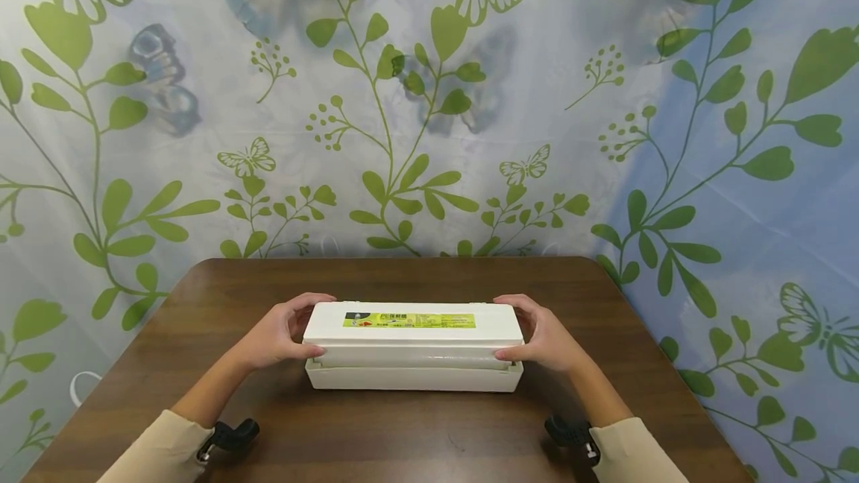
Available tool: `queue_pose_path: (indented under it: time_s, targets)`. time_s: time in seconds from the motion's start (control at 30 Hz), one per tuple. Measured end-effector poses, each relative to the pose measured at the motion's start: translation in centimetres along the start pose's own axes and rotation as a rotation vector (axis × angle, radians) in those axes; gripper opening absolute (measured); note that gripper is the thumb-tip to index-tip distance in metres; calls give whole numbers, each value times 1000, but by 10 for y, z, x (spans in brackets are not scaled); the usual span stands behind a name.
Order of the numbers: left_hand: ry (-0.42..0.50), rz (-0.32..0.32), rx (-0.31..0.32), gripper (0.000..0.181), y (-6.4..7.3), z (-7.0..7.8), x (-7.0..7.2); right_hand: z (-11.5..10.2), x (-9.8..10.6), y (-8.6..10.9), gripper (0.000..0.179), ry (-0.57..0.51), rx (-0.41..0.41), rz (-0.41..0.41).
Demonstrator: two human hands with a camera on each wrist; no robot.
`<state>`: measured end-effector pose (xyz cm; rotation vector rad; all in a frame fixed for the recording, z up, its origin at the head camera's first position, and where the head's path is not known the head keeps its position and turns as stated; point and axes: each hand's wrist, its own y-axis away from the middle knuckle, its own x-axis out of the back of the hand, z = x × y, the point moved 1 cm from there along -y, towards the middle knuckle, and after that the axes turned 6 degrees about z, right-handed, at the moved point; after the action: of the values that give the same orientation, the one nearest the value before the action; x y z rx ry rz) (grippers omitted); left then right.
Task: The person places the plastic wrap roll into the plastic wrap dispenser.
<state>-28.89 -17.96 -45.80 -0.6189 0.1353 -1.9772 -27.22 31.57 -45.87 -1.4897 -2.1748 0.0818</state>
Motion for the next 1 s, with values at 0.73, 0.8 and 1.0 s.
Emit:
queue_pose_path:
  time_s: [0.73, 0.8, 1.0]
  targets:
    - [-82, -37, 52, 69, 3, -2, -2, 11, -8, 9, 77, -35, -39, -18]
    - [-92, -39, 62, 69, 4, -3, -2, 12, -9, 9, 76, -36, -41, -20]
    - [-107, -53, 81, 68, 6, -4, -2, 15, -9, 10, 76, -47, -51, -30]
